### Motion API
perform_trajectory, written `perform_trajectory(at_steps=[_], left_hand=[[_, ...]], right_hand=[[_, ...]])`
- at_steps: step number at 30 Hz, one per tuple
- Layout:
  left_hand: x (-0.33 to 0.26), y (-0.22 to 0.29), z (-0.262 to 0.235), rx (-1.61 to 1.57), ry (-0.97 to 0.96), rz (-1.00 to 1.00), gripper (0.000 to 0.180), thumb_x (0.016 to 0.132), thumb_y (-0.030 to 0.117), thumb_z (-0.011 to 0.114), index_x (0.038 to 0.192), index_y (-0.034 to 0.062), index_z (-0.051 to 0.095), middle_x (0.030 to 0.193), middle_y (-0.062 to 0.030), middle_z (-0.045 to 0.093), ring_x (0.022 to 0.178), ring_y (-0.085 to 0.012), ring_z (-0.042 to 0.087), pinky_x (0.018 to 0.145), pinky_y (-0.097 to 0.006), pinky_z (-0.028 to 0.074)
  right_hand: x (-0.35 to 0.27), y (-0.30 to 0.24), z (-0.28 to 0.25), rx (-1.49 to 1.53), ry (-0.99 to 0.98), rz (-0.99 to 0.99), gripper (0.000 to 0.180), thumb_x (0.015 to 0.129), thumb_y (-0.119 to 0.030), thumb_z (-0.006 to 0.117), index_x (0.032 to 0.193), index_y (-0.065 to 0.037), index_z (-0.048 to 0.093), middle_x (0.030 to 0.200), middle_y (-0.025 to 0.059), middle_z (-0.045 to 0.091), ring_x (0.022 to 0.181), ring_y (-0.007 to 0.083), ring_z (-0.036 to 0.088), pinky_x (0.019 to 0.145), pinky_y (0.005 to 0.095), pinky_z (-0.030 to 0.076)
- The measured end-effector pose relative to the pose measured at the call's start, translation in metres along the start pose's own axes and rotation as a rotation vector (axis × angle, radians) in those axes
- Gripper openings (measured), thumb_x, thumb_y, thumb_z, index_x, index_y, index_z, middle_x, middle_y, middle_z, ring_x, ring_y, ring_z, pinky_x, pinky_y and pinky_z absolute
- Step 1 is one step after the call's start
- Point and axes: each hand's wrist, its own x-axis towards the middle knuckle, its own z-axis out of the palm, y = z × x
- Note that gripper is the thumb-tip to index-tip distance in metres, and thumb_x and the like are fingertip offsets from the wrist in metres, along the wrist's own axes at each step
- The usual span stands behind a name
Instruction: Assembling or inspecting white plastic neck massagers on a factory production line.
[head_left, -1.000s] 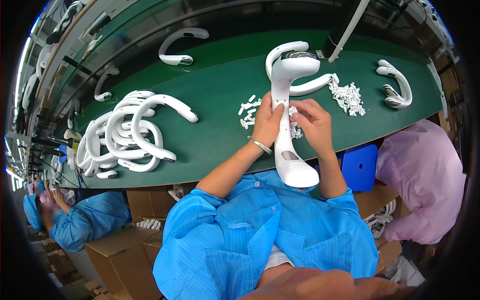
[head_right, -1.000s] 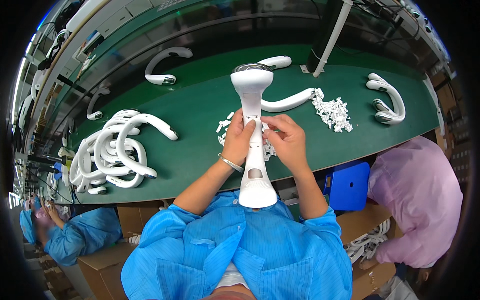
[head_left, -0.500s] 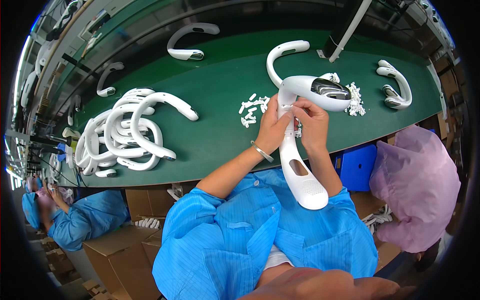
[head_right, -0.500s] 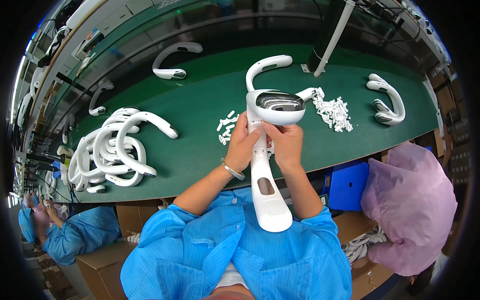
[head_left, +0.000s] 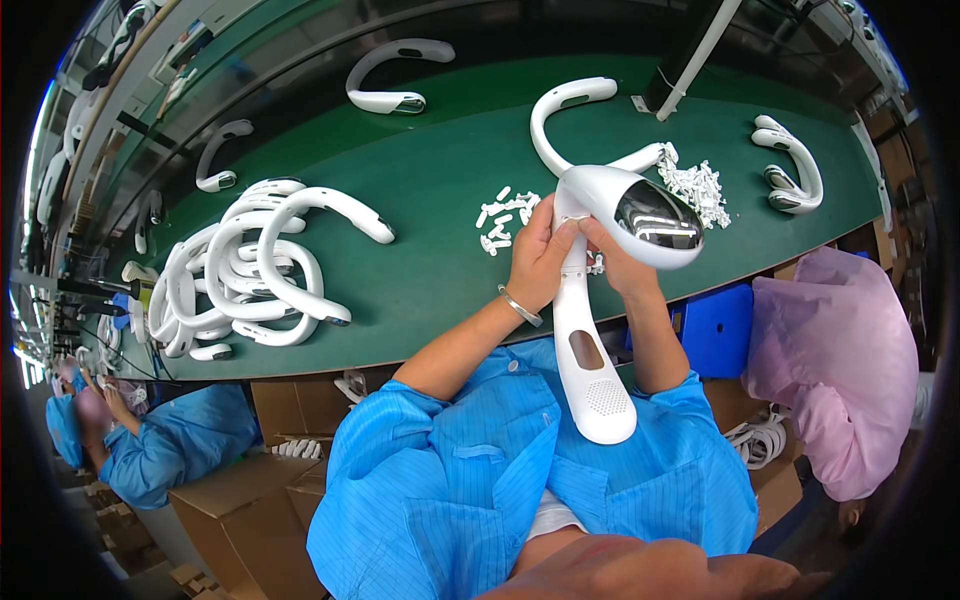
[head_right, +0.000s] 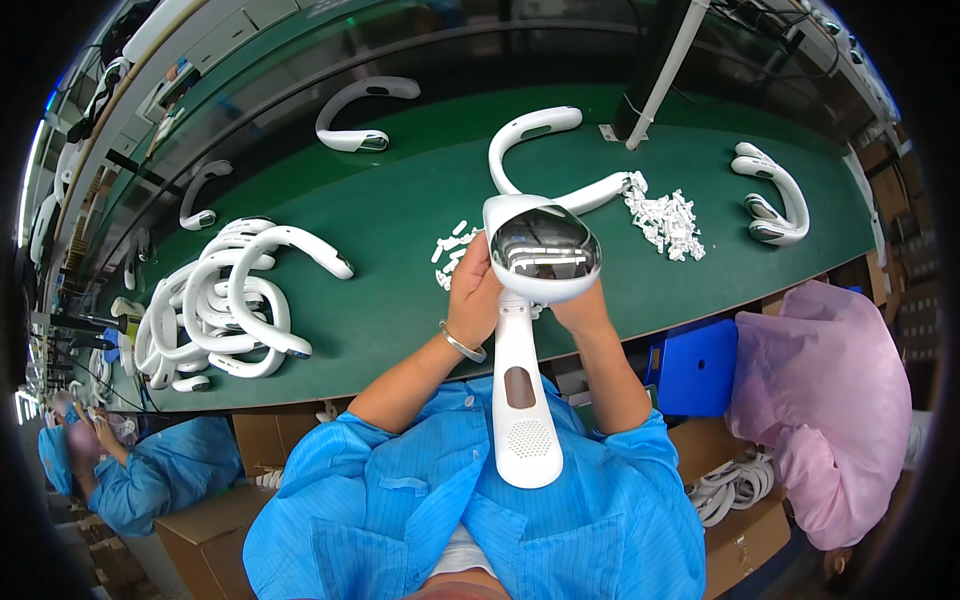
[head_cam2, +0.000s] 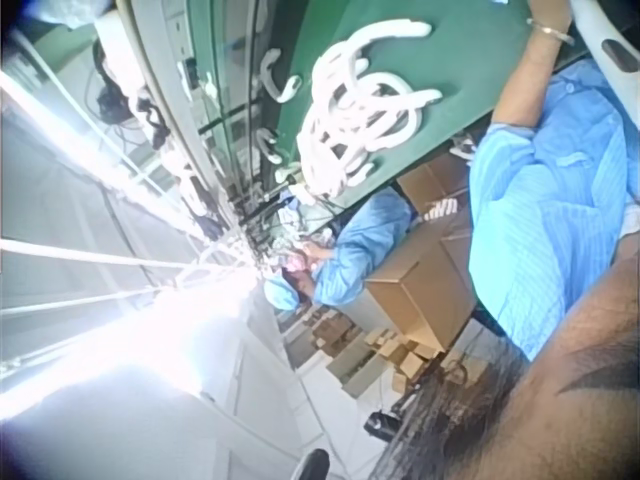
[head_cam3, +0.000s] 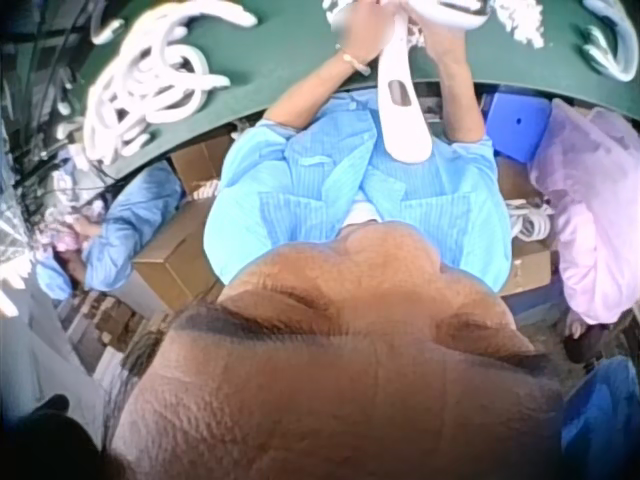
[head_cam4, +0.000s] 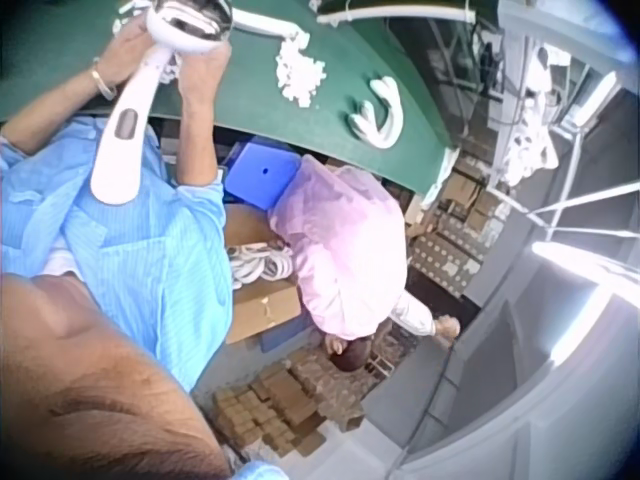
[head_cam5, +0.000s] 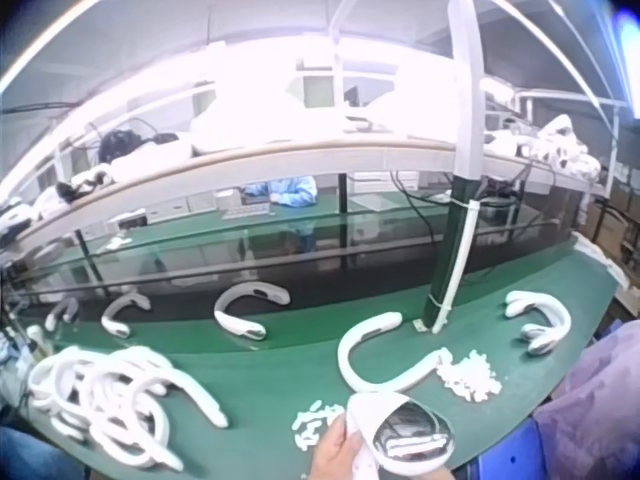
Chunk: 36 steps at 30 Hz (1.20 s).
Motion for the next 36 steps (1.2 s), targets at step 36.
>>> perform_trajectory(at_steps=[36], left_hand=[[-0.038, 0.115, -0.130, 0.040, 0.565, -0.170, 0.032, 0.093, 0.012, 0.044, 0.124, 0.0049, 0.036, 0.097, -0.0159, 0.056, 0.068, -0.0228, 0.062, 0.058, -0.034, 0.057]], right_hand=[[0.249, 0.085, 0.136, -1.176, -0.520, -0.413, 0.030, 0.069, -0.007, 0.067, 0.098, -0.007, 0.059, 0.094, 0.0139, 0.062, 0.092, 0.0348, 0.059, 0.078, 0.0444, 0.047]])
